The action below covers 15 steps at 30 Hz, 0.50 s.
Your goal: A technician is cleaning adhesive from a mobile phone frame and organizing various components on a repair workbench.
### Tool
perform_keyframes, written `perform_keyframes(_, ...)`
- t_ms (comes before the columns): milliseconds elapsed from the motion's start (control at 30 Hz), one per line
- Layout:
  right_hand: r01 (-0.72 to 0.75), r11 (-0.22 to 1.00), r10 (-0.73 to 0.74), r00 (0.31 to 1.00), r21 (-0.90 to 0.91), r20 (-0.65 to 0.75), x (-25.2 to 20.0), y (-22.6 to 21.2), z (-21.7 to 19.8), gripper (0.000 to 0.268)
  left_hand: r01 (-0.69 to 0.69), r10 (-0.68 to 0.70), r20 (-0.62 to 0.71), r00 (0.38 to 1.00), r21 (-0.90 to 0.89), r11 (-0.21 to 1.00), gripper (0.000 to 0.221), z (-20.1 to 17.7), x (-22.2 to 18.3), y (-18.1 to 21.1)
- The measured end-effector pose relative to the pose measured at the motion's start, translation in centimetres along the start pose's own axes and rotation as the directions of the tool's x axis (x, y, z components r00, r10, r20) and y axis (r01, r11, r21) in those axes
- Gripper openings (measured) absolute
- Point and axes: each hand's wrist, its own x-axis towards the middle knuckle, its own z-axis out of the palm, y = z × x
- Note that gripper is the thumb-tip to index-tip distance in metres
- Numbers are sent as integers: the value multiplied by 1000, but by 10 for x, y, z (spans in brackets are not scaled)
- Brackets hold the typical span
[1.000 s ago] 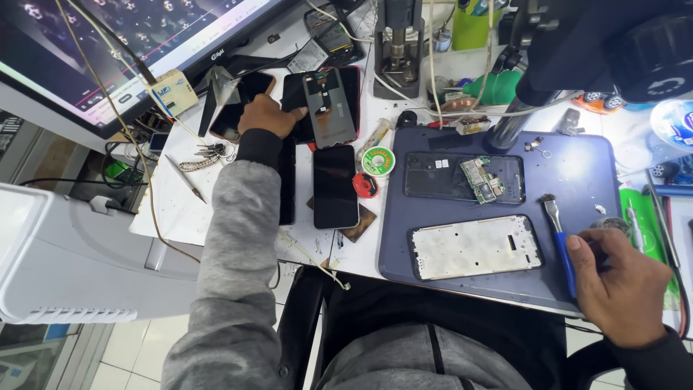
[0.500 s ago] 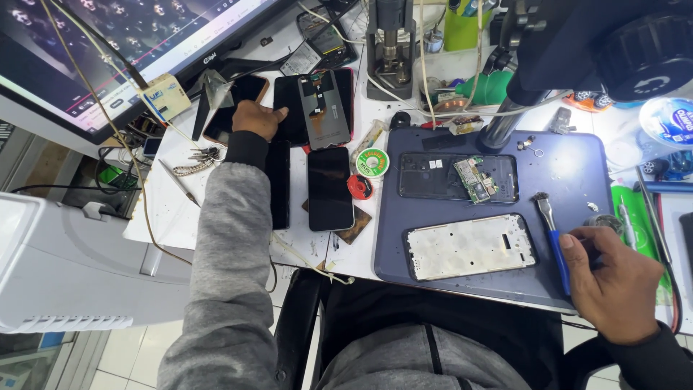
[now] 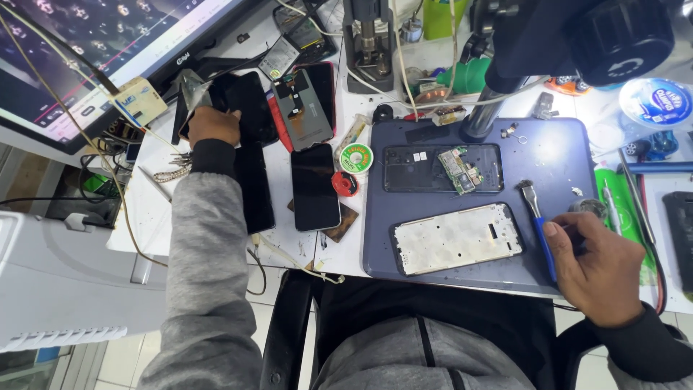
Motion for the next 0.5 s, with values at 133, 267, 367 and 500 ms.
perform_keyframes(133, -8, 1000, 8, 1000, 16, -3, 4, -5, -1, 29, 18, -18, 25, 1000, 8, 1000, 39, -18, -26, 19)
perform_keyframes(267, 22, 999, -20, 999, 40, -40, 5, -5, 2, 25, -67, 63, 35, 997, 120, 990, 79, -19, -40, 19)
perform_keyframes(367, -59, 986, 69, 996, 156, -56, 4, -5, -2, 20, -199, 206, -1, 979, 246, 949, 105, -6, -42, 23)
perform_keyframes(500, -72, 984, 80, 996, 163, -44, 4, -2, -2, 18, -200, 193, 54, 980, 207, 958, 92, -22, -60, 36)
